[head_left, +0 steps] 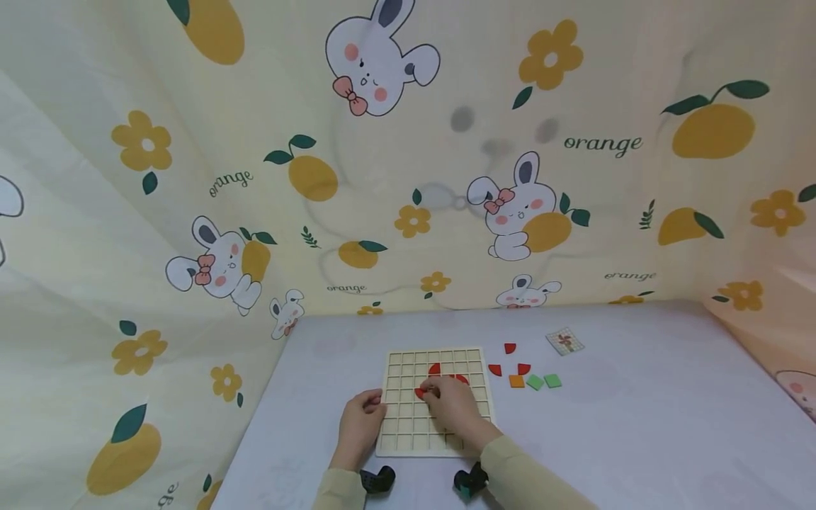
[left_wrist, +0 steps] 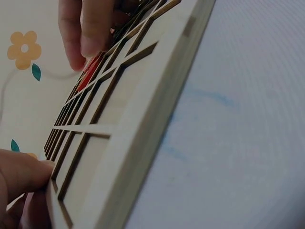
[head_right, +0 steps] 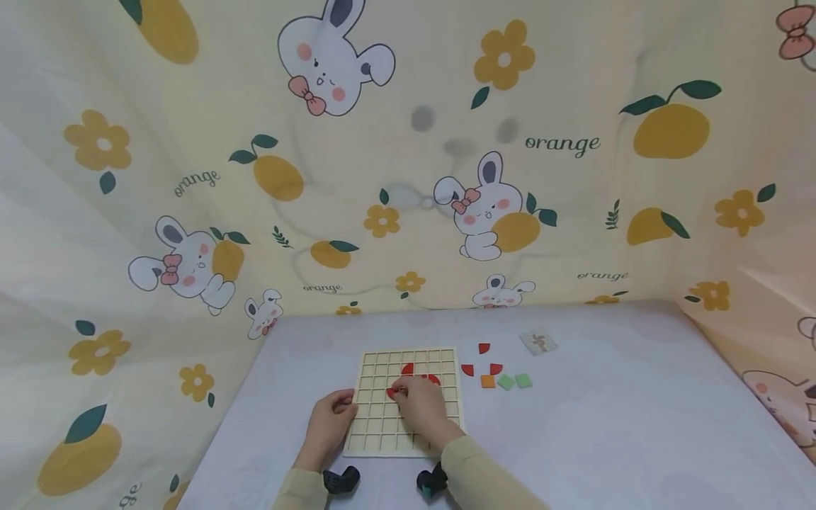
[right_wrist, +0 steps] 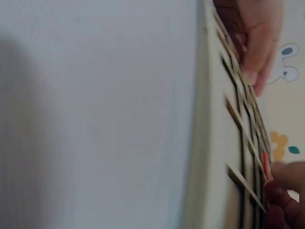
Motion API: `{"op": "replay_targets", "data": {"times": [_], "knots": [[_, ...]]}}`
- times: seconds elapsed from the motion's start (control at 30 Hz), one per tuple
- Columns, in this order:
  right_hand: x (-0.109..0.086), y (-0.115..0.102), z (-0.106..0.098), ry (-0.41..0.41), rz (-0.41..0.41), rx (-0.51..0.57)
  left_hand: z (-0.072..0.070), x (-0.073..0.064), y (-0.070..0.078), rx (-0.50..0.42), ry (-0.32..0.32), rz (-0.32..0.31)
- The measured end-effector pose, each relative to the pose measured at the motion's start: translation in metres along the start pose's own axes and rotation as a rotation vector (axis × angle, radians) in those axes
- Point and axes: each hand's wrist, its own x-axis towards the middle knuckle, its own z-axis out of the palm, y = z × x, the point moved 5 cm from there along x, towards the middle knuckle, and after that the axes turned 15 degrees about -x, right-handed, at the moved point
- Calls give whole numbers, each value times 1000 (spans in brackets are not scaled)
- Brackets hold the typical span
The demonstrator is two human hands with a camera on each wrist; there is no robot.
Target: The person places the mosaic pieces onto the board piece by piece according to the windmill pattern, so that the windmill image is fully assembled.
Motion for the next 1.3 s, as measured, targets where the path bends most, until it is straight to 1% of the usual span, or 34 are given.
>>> {"op": "replay_targets", "data": {"times": [0.1, 0.17, 0.27, 0.37, 0.47, 0.53, 0.67, 0.8, 0.97, 1.13, 1.3], "knots": [[1, 6, -10, 0, -7, 35, -1, 0, 0, -3, 1, -3], [4, 15, -20, 28, -3, 47, -1, -1, 1, -4, 0, -3], [8, 37, -37, 64, 62, 68, -1, 0, 0, -5, -6, -2], [12, 62, -53, 96, 137, 53, -2, 0, -2, 0, -7, 0], [15, 85, -68, 105, 189, 23, -2, 1, -3, 1, -10, 5], [17, 100, -78, 109, 201, -12, -2, 1, -3, -4, -14, 13], [21, 123, -92, 101, 205, -31, -2, 2, -3, -18, -19, 15], [27, 143, -98, 84, 223, -24, -1, 2, -4, -24, -15, 6], [34, 159, -96, 50, 244, -10, 0, 2, -4, -26, -5, 10], [37, 162, -93, 33, 263, -22, -1, 0, -2, -25, -2, 13], [40, 162, -92, 59, 267, -38, -1, 0, -1, -19, -11, 29]]}}
